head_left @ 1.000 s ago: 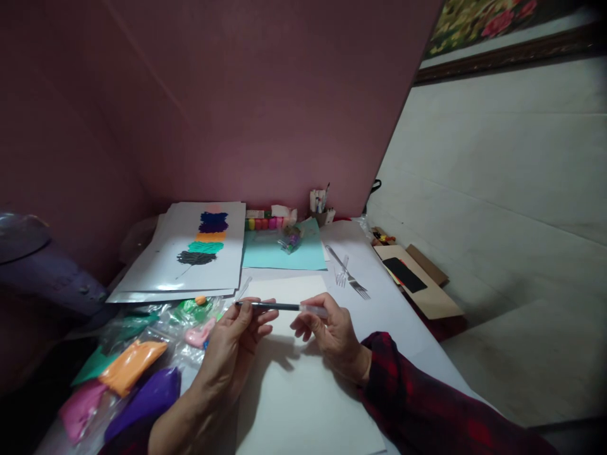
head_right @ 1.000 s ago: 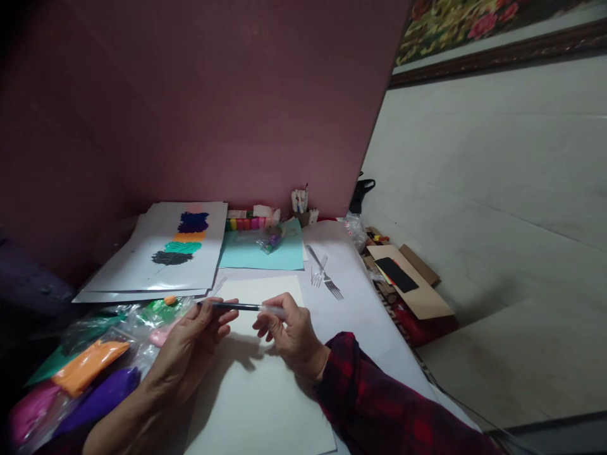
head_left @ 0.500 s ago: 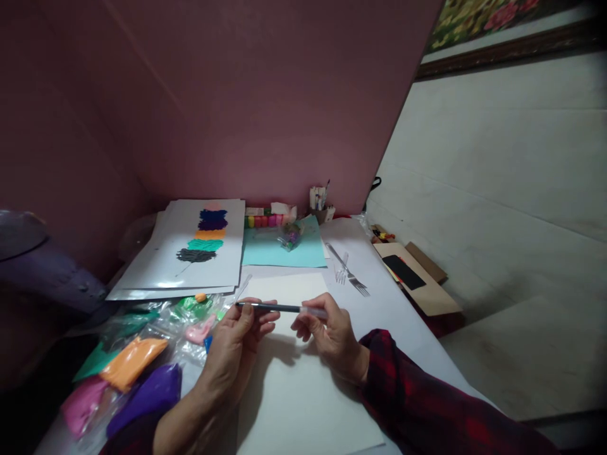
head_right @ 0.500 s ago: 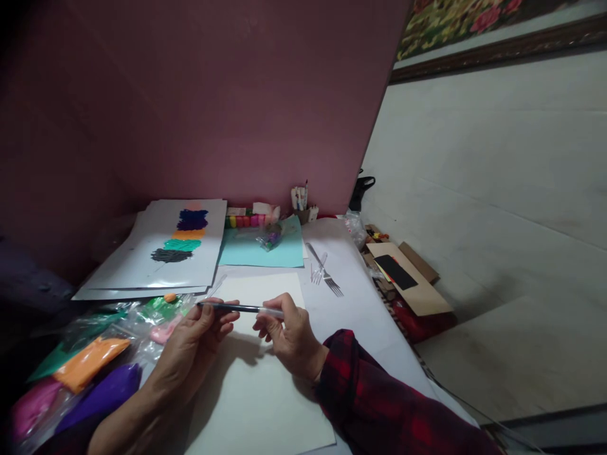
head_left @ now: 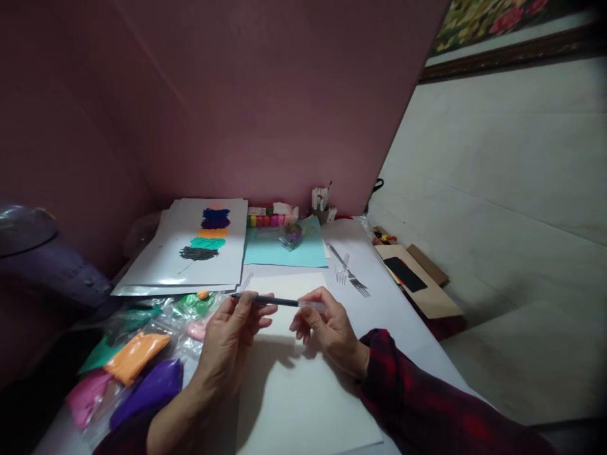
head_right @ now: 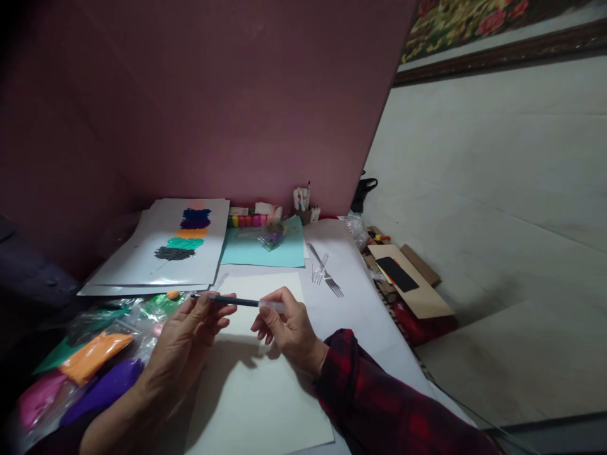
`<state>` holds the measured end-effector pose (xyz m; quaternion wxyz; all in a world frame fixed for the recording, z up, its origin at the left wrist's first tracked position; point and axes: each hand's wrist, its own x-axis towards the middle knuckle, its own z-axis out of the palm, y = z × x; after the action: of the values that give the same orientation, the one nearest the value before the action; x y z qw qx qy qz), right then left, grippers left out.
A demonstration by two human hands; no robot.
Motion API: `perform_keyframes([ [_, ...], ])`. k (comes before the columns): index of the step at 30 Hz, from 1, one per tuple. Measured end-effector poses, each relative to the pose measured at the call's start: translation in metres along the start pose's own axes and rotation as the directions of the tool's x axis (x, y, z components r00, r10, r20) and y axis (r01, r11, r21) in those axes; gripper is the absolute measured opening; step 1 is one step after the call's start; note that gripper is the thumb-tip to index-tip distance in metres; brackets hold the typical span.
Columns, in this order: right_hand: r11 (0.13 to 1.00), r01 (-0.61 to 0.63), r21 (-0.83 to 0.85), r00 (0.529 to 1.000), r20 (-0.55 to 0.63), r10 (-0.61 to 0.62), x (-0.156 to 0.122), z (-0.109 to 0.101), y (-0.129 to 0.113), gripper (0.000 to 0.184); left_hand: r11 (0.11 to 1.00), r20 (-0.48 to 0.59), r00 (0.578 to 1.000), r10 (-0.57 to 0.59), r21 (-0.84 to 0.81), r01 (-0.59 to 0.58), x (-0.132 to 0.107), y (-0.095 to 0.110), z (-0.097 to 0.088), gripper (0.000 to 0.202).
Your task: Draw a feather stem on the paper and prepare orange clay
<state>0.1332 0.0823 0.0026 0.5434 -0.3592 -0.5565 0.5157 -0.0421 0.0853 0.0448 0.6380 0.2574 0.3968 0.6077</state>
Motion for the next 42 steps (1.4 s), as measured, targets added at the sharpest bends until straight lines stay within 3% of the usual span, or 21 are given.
perform_keyframes([
  [8,0.987,0.098,-0.127,0.987,-0.114,-0.112,-0.003,-0.001,-0.003,0.020,1.000,-0.050,0.999,0.004,0.002,-0.004,0.001,-0.002,0.001,0.040],
  [16,0.998,-0.062,-0.009,0.982,-0.178,0.059,0.006,0.002,-0.008,0.025,0.999,-0.072,0.997,0.030,0.018,-0.028,0.003,-0.005,-0.002,0.025],
  [22,0.999,-0.021,-0.047,0.973,-0.231,0.010,0.008,0.004,-0.011,0.022,0.999,-0.106,0.994,0.007,0.040,-0.002,0.002,-0.005,-0.001,0.016],
  [27,0.993,-0.115,0.022,0.963,-0.242,0.116,0.007,0.006,-0.011,0.026,0.998,-0.075,0.996,0.047,0.040,-0.044,0.000,-0.005,0.000,0.023],
  [36,0.993,-0.110,0.033,0.958,-0.261,0.115,0.006,0.008,-0.012,0.028,0.993,-0.060,0.994,0.088,0.078,-0.083,-0.001,-0.004,-0.001,0.040],
  [42,0.984,-0.151,0.094,0.965,-0.201,0.167,0.007,0.011,-0.019,0.028,0.980,-0.031,0.985,0.167,0.115,-0.163,-0.002,-0.004,0.000,0.041],
])
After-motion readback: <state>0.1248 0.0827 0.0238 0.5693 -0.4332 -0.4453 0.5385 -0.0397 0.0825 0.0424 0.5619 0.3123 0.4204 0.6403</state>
